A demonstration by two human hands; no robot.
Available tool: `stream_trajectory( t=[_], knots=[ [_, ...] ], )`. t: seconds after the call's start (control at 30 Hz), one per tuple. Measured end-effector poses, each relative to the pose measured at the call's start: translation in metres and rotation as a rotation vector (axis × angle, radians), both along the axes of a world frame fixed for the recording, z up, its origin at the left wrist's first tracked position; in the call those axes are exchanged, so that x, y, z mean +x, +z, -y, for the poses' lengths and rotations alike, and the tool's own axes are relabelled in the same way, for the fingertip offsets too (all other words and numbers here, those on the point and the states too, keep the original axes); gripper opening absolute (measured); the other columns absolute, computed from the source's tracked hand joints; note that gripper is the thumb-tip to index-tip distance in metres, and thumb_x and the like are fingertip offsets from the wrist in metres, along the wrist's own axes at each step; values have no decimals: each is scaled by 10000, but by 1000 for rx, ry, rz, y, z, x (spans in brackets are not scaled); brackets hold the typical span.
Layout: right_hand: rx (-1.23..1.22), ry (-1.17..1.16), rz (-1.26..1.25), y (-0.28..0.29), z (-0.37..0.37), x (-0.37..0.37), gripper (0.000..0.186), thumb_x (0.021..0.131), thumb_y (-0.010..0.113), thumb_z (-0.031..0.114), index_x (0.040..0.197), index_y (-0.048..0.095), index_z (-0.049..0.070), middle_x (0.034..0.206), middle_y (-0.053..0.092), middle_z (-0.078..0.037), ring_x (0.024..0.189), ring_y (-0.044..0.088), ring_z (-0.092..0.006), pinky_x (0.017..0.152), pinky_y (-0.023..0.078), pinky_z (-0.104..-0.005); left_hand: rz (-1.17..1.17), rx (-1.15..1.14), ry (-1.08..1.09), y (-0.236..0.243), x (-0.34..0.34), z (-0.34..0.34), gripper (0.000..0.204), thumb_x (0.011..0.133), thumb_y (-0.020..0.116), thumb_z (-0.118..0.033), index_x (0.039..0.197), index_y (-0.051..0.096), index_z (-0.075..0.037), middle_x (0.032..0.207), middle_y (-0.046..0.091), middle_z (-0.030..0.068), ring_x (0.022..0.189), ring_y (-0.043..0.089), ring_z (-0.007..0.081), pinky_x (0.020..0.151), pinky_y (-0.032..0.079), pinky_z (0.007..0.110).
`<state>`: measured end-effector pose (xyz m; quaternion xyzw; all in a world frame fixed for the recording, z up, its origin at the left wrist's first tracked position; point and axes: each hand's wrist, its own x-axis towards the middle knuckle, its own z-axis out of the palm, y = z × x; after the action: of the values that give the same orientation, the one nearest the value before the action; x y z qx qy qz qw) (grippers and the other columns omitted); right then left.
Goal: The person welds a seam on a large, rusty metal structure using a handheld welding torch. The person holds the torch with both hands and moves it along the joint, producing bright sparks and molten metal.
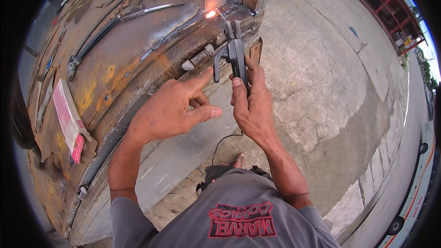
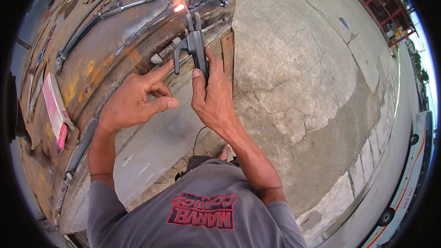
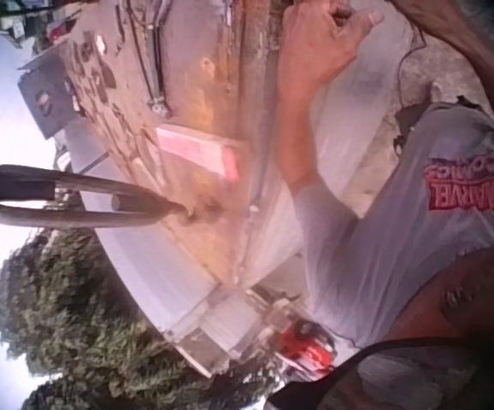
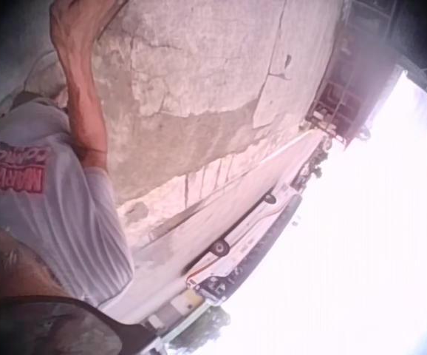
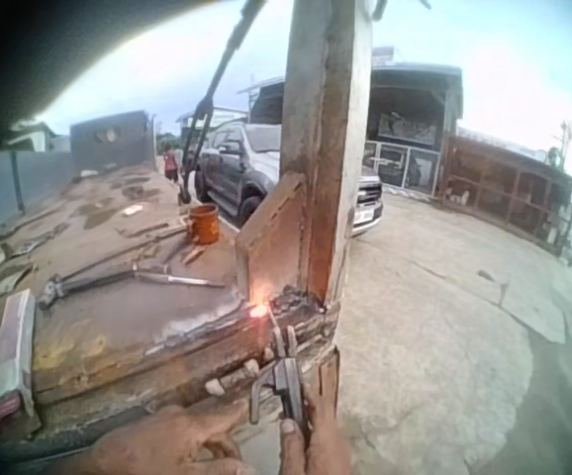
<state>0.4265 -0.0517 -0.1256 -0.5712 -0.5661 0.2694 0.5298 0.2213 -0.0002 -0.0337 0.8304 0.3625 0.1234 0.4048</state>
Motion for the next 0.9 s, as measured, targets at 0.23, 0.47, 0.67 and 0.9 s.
stream_trajectory(
  t=[0.23,0.47,0.67,0.9],
  knots=[
    [-26,14,-53,4,0,-1,505,1108,561,125,1551,426,-76,1087,693,-312,915,741,-409,814,564,-500,-42,3,2,-1,1,-1,946,970,816,-391,1596,386,174,1022,802,273,895,813,366,852,628,447],
    [-63,17,-60,6,1,-1,510,1108,556,126,1556,421,-77,1145,691,-349,988,746,-459,860,566,-513,-84,-7,-3,2,2,-1,953,970,817,-400,1587,389,188,1021,802,273,919,814,370,868,628,452],
    [-65,32,-43,10,3,-1,498,1110,548,121,1550,421,-77,1201,686,-361,1050,739,-485,903,560,-522,-88,16,34,-2,1,1,943,945,865,-396,1594,437,138,983,828,192,823,803,263,918,603,406],
    [-56,41,-24,9,2,-1,499,1109,547,114,1549,417,-81,1212,682,-364,1063,731,-482,927,553,-520,-90,29,34,-4,-1,0,951,945,864,-412,1593,440,140,977,825,206,835,803,261,913,604,408]
  ],
)
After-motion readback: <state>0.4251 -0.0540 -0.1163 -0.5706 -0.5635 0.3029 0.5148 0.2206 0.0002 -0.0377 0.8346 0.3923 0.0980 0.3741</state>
